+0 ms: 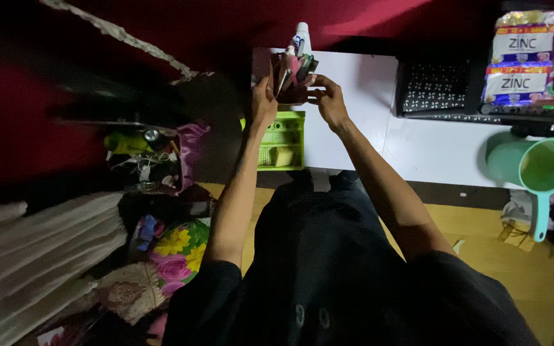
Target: The person organizes small packaged items and personal care products on a white countertop and black shelf. They move items from a red basket onto the shelf, arrange toothbrushes and toothpaste in a green holder, and reposition a green mug and other containers.
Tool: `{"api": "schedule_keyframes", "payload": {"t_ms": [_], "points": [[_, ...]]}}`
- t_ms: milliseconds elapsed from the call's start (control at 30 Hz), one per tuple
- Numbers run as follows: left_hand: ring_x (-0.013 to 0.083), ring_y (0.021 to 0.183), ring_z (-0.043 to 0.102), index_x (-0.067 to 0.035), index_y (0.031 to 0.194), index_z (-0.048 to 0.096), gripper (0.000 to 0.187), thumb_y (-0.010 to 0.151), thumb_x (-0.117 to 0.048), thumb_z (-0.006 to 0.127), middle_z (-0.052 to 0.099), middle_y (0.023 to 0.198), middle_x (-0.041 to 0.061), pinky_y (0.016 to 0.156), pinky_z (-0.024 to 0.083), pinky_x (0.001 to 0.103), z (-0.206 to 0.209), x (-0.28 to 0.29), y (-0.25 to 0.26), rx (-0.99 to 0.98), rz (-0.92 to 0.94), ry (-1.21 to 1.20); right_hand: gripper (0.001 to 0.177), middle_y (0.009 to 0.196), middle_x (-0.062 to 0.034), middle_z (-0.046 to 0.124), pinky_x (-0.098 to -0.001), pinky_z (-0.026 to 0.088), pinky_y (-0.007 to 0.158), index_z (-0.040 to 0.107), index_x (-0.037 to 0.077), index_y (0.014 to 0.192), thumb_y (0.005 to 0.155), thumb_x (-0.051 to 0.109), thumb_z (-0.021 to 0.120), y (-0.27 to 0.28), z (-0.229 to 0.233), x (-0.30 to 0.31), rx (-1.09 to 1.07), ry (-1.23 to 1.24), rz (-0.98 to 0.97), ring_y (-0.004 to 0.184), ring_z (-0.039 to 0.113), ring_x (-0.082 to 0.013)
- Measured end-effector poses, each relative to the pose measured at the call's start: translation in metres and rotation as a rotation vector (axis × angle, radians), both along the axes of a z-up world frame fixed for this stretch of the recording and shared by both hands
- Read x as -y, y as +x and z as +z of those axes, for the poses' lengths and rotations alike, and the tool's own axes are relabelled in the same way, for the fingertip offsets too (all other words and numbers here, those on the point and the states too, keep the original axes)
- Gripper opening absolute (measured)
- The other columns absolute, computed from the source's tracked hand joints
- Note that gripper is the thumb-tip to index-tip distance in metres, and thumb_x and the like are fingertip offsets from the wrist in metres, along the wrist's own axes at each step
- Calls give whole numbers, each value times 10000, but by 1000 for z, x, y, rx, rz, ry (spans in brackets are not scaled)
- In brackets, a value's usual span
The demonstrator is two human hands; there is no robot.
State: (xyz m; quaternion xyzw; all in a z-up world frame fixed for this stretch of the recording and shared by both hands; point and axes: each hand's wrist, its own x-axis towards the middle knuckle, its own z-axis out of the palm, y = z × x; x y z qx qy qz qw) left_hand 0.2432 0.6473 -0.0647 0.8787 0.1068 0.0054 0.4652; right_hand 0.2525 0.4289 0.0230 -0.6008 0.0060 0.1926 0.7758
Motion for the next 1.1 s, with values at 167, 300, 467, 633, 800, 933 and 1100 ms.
{"api": "schedule_keyframes", "payload": {"t_ms": [167, 300, 467, 633, 800, 933, 1100], "points": [[384, 1107, 640, -103, 1381, 585, 481, 912, 3, 578, 645, 1198, 227, 936, 509, 448, 34, 33, 1, -22, -12, 61, 495, 1247, -124, 642, -371, 586, 929, 591, 17, 1290, 897, -142, 336, -5, -2, 31, 2, -62, -100, 1086, 700, -251], [355, 1032, 675, -117, 1366, 578, 561, 824, 26, 612, 677, 1125, 193, 881, 529, 439, 79, 59, -2, -45, -77, 88, 466, 1230, -102, 634, -382, 612, 951, 583, 36, 1283, 925, -107, 320, -16, 4, 55, 13, 22, -195, 1099, 698, -241], [385, 1009, 687, -136, 1386, 587, 453, 961, 15, 551, 719, 1102, 193, 849, 534, 460, 127, 88, -10, -34, -184, 76, 433, 1209, -100, 659, -376, 582, 939, 613, 52, 1270, 941, -92, 370, -28, 16, 85, -85, 73, -295, 1072, 666, -216], [360, 948, 706, -129, 1399, 568, 476, 948, 19, 528, 716, 1069, 197, 814, 537, 449, 133, 108, -36, -86, -228, 34, 296, 1154, -77, 691, -390, 577, 957, 637, 74, 1178, 985, -5, 426, -48, 27, 109, -181, 32, -309, 1060, 675, -202], [344, 953, 688, -59, 1430, 532, 430, 1015, 50, 507, 685, 1128, 210, 801, 551, 433, 116, 138, -64, 194, -256, -100, 112, 1062, -77, 699, -402, 560, 937, 634, 75, 1050, 1032, 64, 523, -72, 31, 138, -234, 4, -284, 1020, 669, -204], [352, 789, 685, -131, 1409, 578, 575, 870, 65, 535, 696, 877, 194, 736, 536, 443, 131, 161, -88, -145, -239, -41, 54, 1042, -65, 681, -391, 556, 935, 609, 81, 1005, 1026, 90, 560, -89, 24, 165, -272, 18, -278, 1002, 657, -192], [388, 905, 692, -134, 1353, 621, 510, 896, 84, 562, 714, 1023, 199, 757, 535, 464, 164, 197, -118, -16, -222, 6, 66, 1014, -60, 670, -388, 566, 918, 614, 90, 994, 1020, 87, 554, -111, 12, 204, -303, 59, -225, 974, 664, -192]]}}
